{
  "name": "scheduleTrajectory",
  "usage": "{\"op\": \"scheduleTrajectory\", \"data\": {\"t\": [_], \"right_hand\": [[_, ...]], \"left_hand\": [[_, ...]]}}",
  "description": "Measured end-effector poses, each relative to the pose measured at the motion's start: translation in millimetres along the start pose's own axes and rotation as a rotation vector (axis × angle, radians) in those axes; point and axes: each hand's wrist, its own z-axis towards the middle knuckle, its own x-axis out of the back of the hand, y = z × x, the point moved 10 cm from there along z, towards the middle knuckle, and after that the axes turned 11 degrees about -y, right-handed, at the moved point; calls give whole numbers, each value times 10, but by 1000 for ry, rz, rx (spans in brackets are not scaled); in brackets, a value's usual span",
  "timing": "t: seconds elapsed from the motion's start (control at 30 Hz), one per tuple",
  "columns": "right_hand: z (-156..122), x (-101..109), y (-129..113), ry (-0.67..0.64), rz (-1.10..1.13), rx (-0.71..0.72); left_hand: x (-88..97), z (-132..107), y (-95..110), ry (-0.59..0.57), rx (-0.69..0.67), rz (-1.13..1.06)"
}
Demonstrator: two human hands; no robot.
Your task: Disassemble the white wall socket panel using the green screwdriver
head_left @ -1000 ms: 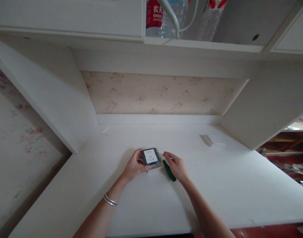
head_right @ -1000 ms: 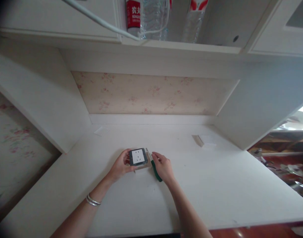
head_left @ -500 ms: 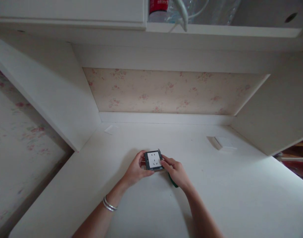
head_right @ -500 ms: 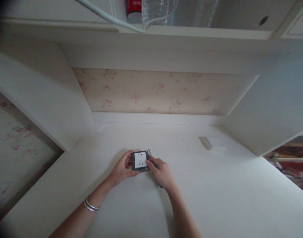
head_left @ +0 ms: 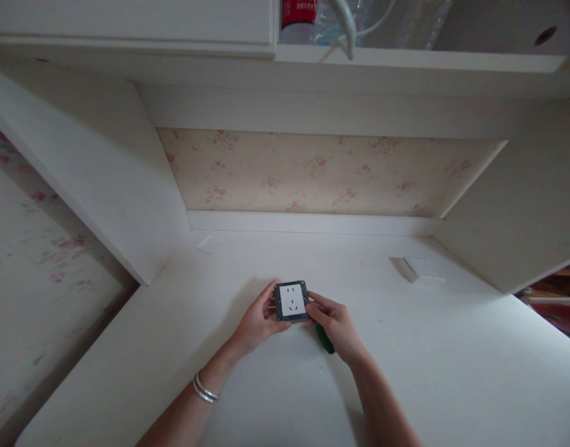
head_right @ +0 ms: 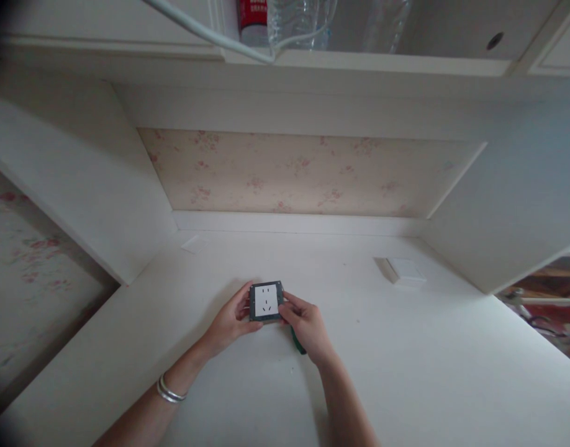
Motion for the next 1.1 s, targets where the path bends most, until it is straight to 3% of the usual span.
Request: {"op": "scheduleTrajectory", "data": {"t": [0.2,0.43,1.1], "right_hand": [[-15,16,68,15,146,-35],[-17,8,82,27,167,-40],[-24,-35,50,-13,179,-32]], "left_hand": [[71,-20,27,84,2,-10],[143,-32,104,166,1,72],[154,-51,146,170,-40,141]]}}
